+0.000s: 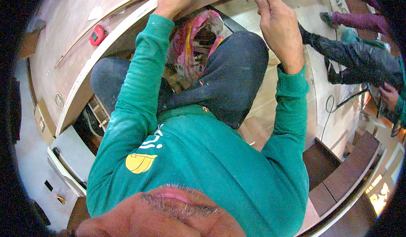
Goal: The person sits on the floor and uses a hammer to drive nails into a wooden trim piece attached to a cabinet. They repeatedly position the trim and tap it into place.
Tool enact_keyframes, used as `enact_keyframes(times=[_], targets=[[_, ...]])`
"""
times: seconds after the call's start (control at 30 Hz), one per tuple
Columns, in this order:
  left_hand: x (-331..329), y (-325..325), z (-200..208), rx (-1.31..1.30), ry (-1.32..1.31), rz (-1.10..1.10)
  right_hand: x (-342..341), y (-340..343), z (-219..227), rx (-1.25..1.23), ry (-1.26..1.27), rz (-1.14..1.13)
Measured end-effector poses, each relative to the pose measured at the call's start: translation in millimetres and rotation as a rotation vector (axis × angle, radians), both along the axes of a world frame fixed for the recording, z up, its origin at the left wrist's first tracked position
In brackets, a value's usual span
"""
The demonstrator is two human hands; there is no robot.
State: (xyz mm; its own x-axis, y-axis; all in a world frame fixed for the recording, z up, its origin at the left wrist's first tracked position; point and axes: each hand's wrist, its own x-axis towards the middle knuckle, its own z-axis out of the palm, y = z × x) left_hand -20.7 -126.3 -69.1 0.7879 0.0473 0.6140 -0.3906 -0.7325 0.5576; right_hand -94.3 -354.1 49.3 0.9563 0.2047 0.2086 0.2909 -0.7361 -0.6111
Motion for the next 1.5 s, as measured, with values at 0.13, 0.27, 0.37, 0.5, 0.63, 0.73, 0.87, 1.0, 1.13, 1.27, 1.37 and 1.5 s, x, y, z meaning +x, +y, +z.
enact_keyframes(times=[0.13,0.27,0.37,0.5,0.63,0.73,0.87,1.0,1.13,1.27,1.37,1.5], targets=[[2.6,0.3,-1.7,0.166,-0.007,0.020,2.1,-16.2,-22.7,0.001,-0.027,-0.021],[-1.0,-1.5,7.9,0.257,-0.012,0.005,1.9,-28.4,-33.7,0.004,-0.009,-0.024],[-5.0,-2.4,14.7,0.372,-0.044,-0.024,5.3,-35.9,-44.9,0.049,0.025,-0.057],[-4.2,-7.1,12.9,0.459,-0.059,-0.027,7.4,-43.4,-57.7,0.107,-0.008,-0.043],[-5.1,-8.4,12.1,0.456,-0.053,-0.001,8.4,-45.5,-57.7,0.112,0.027,-0.063],[-3.2,-8.4,10.9,0.484,-0.060,-0.019,16.1,-55.5,-77.1,0.177,-0.212,0.024],[3.8,-2.4,3.3,0.305,-0.031,-0.032,12.8,-45.9,-59.0,0.145,-0.103,-0.011],[2.8,0.2,5.2,0.263,-0.043,-0.049,22.5,-32.3,-44.7,0.067,-0.161,0.059],[5.6,1.2,4.8,0.272,-0.079,-0.051,35.4,-26.9,-53.0,0.034,-0.279,0.143],[6.1,2.3,2.0,0.267,-0.076,-0.062,34.4,-11.9,-42.3,0.138,-0.172,0.178],[5.3,4.2,1.4,0.254,-0.072,-0.094,38.9,-10.8,-54.7,0.161,-0.194,0.172],[6.3,11.4,1.1,0.273,-0.072,-0.118,37.0,-4.3,-50.1,0.089,-0.171,0.151]])
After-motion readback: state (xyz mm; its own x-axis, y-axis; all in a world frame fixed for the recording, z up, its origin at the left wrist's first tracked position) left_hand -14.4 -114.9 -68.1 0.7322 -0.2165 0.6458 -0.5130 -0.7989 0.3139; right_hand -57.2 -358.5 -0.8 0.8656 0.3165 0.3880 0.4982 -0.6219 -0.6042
